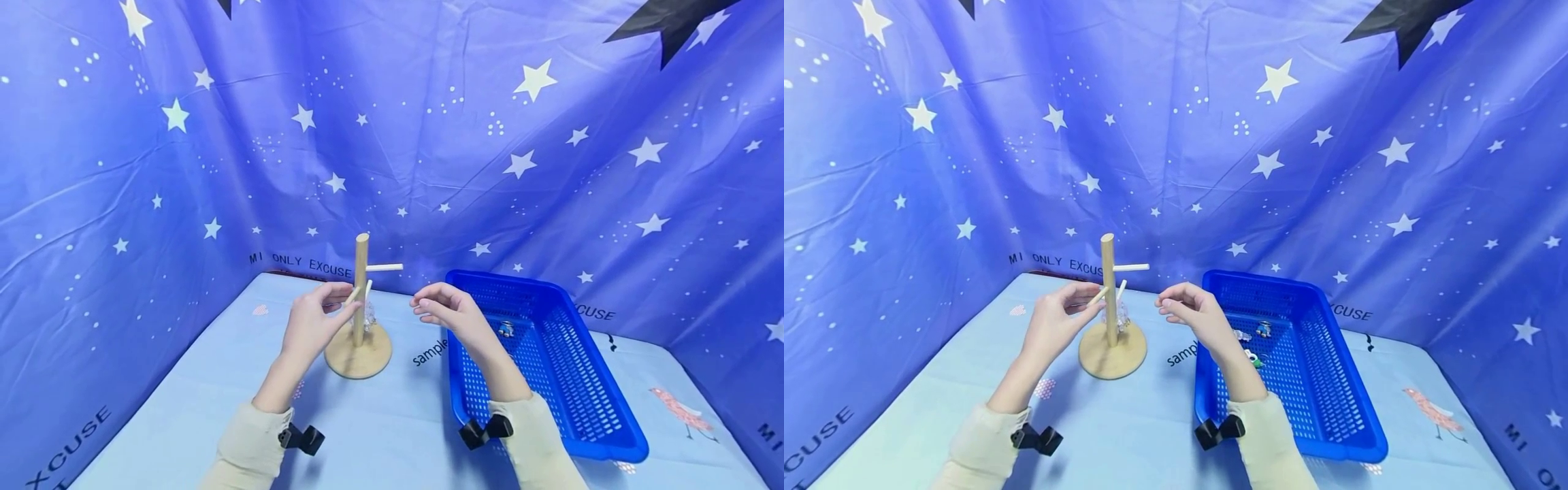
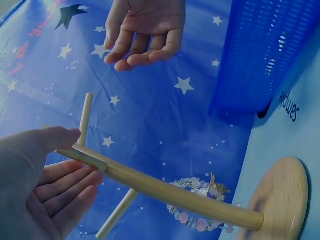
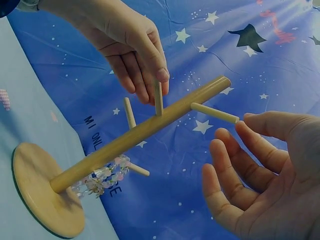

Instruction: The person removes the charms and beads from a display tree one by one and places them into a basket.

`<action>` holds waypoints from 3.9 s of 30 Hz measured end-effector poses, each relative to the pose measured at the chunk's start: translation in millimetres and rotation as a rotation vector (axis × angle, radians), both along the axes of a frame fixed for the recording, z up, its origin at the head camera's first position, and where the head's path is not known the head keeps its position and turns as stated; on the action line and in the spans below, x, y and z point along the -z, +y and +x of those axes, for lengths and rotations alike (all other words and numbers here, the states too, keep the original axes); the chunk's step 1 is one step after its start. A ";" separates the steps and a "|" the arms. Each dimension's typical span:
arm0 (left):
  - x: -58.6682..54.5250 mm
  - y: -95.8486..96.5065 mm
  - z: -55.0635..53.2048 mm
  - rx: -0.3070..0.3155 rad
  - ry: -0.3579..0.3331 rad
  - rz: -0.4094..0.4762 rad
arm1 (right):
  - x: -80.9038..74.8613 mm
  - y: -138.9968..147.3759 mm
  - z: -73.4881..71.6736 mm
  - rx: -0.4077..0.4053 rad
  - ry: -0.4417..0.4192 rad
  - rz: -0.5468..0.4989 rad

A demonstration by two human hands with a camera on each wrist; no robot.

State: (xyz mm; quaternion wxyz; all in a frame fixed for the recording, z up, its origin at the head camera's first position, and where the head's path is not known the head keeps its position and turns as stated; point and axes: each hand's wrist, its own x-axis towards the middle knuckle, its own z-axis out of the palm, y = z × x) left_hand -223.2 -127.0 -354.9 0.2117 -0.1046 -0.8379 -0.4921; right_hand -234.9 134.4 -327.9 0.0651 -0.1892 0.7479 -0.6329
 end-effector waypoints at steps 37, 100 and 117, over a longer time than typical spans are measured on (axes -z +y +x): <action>31.2 -45.5 -56.0 0.295 -0.030 0.513 | 18.4 -68.5 13.6 0.308 0.074 -0.185; 30.6 -47.8 -57.7 0.337 -0.070 0.442 | 115.3 -116.6 -31.6 0.427 -0.113 -0.427; 29.1 -51.7 -62.0 0.365 -0.048 0.435 | 123.6 -106.4 -31.5 0.391 -0.078 -0.338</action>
